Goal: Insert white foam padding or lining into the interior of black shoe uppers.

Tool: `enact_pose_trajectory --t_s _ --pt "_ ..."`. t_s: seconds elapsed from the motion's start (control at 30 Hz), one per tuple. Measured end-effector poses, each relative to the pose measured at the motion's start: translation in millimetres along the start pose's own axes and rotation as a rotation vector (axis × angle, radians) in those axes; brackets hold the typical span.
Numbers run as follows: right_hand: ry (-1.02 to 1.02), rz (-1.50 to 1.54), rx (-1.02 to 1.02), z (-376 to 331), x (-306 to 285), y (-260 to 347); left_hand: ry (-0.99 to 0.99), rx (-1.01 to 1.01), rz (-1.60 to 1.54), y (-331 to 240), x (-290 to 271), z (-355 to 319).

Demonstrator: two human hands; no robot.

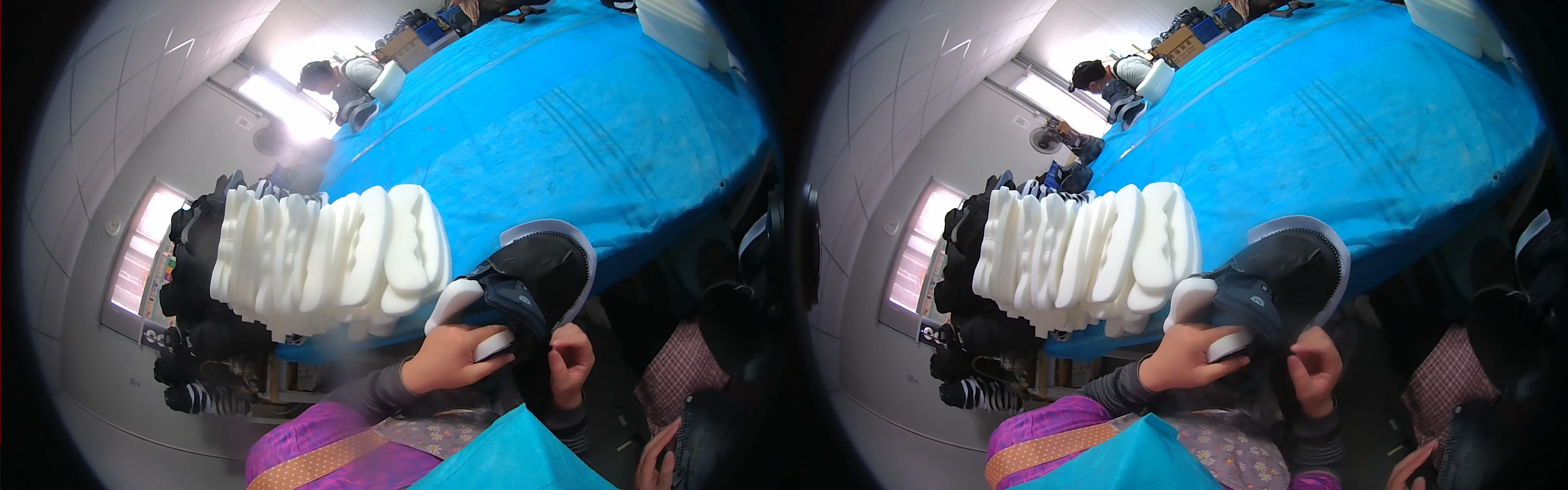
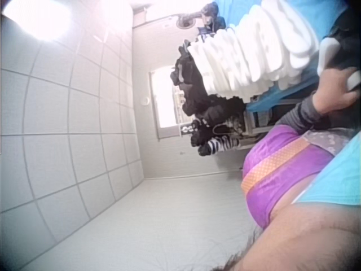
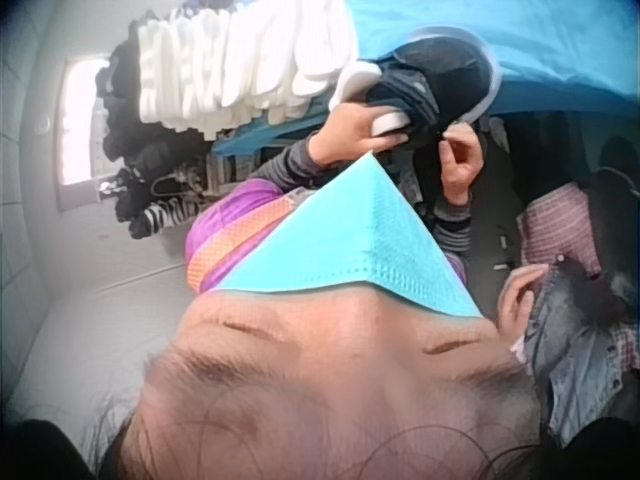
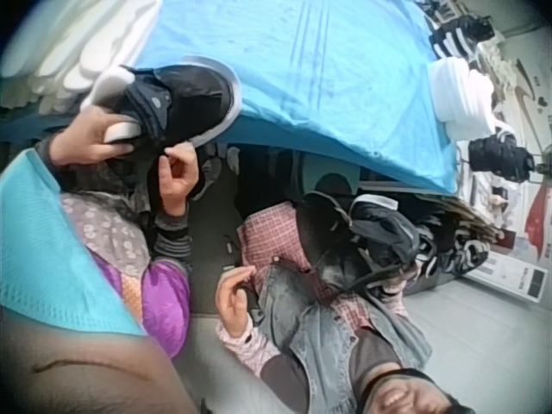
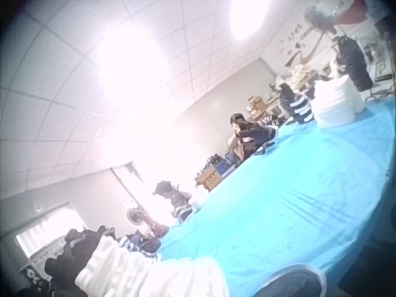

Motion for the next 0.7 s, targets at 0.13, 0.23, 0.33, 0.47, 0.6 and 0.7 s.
enact_pose_trajectory --t_s 0.13,0.23,0.33,0.47,0.6,0.7 --pt "-0.126 -0.026 0.173 -10.0 -14.6 -14.2 -0.027 0.046 -0.035 0.8 -0.7 -2.4" --pt "-0.140 -0.143 0.214 -16.7 -16.3 -9.9 -0.024 0.033 0.026 -0.1 0.7 -1.9" --pt "-0.171 -0.305 0.212 -28.6 -20.5 -2.7 0.027 -0.017 -0.103 6.1 4.3 1.2" --pt "-0.133 -0.285 0.168 -33.1 -13.0 19.2 0.015 -0.022 -0.218 7.9 2.5 1.9" --pt "-0.143 -0.298 0.194 -43.7 -13.2 52.7 -0.067 -0.014 -0.117 -4.9 4.5 -3.7" --pt "-0.160 -0.303 0.141 -54.8 -12.1 81.3 -0.082 0.073 -0.073 -17.6 18.9 -11.0"
Point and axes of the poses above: each hand's wrist, its own z-axis towards the middle knuckle, its own x-axis out of the palm, y = z × x, the point moved 10 cm from there along z, towards the middle knuckle, and after that the axes turned 2 degrees about y, right-handed, at the moved point
